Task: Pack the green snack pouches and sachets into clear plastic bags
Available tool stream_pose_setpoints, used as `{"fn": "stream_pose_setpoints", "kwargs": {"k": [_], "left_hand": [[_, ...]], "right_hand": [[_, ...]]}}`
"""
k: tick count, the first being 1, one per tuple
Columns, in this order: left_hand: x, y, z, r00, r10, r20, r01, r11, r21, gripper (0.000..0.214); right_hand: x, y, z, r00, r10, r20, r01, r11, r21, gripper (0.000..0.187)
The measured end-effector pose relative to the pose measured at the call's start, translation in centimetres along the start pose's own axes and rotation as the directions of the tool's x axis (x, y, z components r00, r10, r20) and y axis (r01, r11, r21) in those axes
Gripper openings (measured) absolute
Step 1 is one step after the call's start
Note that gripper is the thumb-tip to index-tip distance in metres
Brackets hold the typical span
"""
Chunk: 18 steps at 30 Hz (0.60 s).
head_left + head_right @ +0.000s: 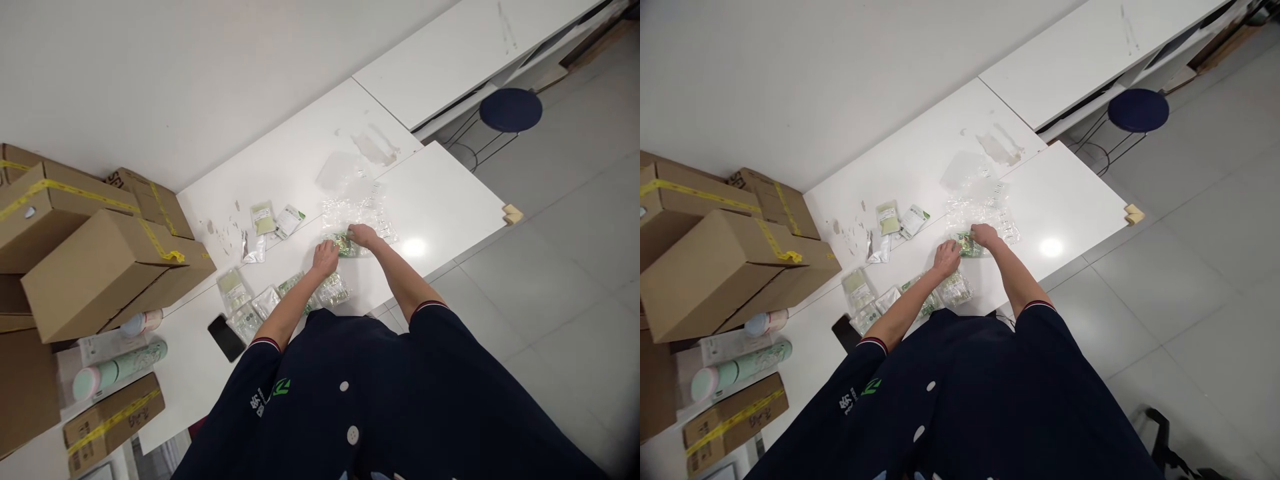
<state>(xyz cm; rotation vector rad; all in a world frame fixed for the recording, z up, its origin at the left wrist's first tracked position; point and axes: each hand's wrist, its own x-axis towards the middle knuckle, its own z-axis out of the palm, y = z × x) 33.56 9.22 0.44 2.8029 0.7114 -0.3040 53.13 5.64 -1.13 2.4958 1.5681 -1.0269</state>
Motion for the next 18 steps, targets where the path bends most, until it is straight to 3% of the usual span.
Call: {"fn": "stream_pose_setpoints", "kwargs": {"k": [3, 6, 10, 14, 16, 18], "left_hand": [[0.7, 0.2, 1.2, 0.996, -0.049, 0.078, 0.049, 0.999, 0.002, 0.059], [2.0, 0.5, 2.2, 0.985, -0.106, 0.137, 0.104, 0.994, 0.024, 0.069], [3.4, 1.3, 2.8, 0.985, -0.138, 0.102, 0.128, 0.987, 0.097, 0.057], [3.7, 1.5, 1.7, 0.993, -0.113, 0.04, 0.104, 0.979, 0.174, 0.052], [3.4, 1.1, 0.5, 0.996, -0.067, 0.052, 0.056, 0.98, 0.189, 0.049], [2.9, 0.5, -1.0, 0.99, -0.009, 0.141, -0.014, 0.987, 0.163, 0.045]], "right_hand": [[-0.4, -0.5, 0.7, 0.982, 0.009, -0.187, -0.023, 0.997, -0.072, 0.035], [-1.8, -1.3, 1.9, 0.918, -0.108, -0.381, 0.05, 0.986, -0.157, 0.036], [-4.3, -1.5, 4.3, 0.914, -0.267, -0.307, 0.218, 0.958, -0.184, 0.05], [-5.6, -0.2, 5.6, 0.949, -0.228, -0.219, 0.181, 0.96, -0.214, 0.078], [-6.0, 0.2, 5.6, 0.947, -0.232, -0.221, 0.181, 0.956, -0.229, 0.073], [-6.5, 0.2, 5.4, 0.942, -0.262, -0.21, 0.216, 0.952, -0.219, 0.062]]}}
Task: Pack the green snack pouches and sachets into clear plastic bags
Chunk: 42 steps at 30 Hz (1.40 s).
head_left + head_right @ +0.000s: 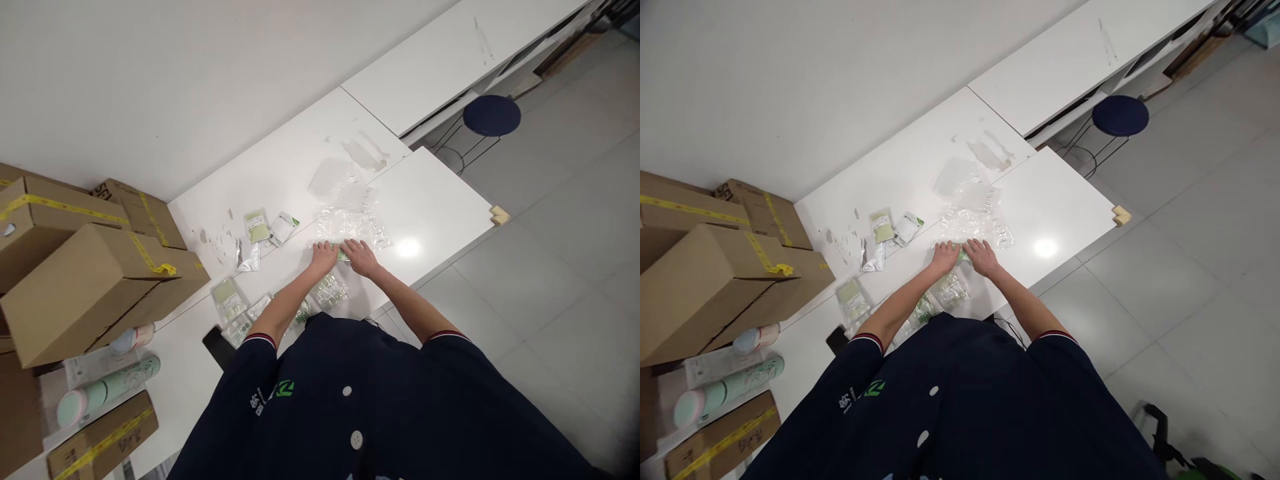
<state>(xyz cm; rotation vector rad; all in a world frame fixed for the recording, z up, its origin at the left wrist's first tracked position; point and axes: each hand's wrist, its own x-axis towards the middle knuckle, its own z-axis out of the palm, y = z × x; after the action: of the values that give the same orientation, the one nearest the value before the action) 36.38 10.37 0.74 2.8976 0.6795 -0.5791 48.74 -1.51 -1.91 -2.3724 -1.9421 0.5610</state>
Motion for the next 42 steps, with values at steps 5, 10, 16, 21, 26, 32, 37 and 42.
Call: {"fn": "stream_pose_setpoints", "kwargs": {"k": [5, 10, 16, 21, 26, 32, 37, 42], "left_hand": [[-0.9, -3.4, -2.6, 0.944, 0.171, 0.283, -0.12, 0.975, -0.189, 0.037], [1.0, -6.3, -3.4, 0.981, 0.069, 0.18, -0.007, 0.946, -0.325, 0.037], [2.0, -5.5, -2.4, 0.986, -0.168, -0.019, 0.157, 0.949, -0.273, 0.059], [0.6, -2.8, -0.4, 0.991, -0.065, -0.115, 0.05, 0.991, -0.126, 0.058], [1.3, -1.7, 1.6, 0.998, -0.053, 0.031, 0.057, 0.988, -0.144, 0.079], [3.8, -1.4, 1.8, 0.992, -0.116, 0.059, 0.12, 0.99, -0.075, 0.083], [4.4, -0.6, 1.1, 0.99, -0.138, -0.019, 0.137, 0.989, -0.047, 0.066], [4.4, 0.8, -0.2, 0.981, -0.19, 0.045, 0.193, 0.98, -0.057, 0.068]], "right_hand": [[0.1, -0.6, -1.3, 0.976, 0.0, 0.218, -0.046, 0.977, 0.208, 0.042], [3.5, 1.0, -3.5, 0.937, 0.081, 0.341, -0.202, 0.919, 0.337, 0.027], [7.4, 3.0, -4.8, 0.943, 0.183, 0.277, -0.266, 0.917, 0.299, 0.023], [8.7, 3.8, -3.5, 0.933, 0.266, 0.243, -0.326, 0.911, 0.254, 0.035], [9.2, 3.4, -2.8, 0.923, 0.314, 0.221, -0.359, 0.91, 0.208, 0.037], [7.7, 2.2, -3.5, 0.918, 0.343, -0.201, -0.323, 0.938, 0.126, 0.038], [2.7, 0.3, -2.0, 0.802, 0.593, -0.072, -0.466, 0.697, 0.545, 0.034], [0.8, -2.9, 0.4, 0.748, 0.568, 0.345, -0.41, -0.014, 0.912, 0.043]]}}
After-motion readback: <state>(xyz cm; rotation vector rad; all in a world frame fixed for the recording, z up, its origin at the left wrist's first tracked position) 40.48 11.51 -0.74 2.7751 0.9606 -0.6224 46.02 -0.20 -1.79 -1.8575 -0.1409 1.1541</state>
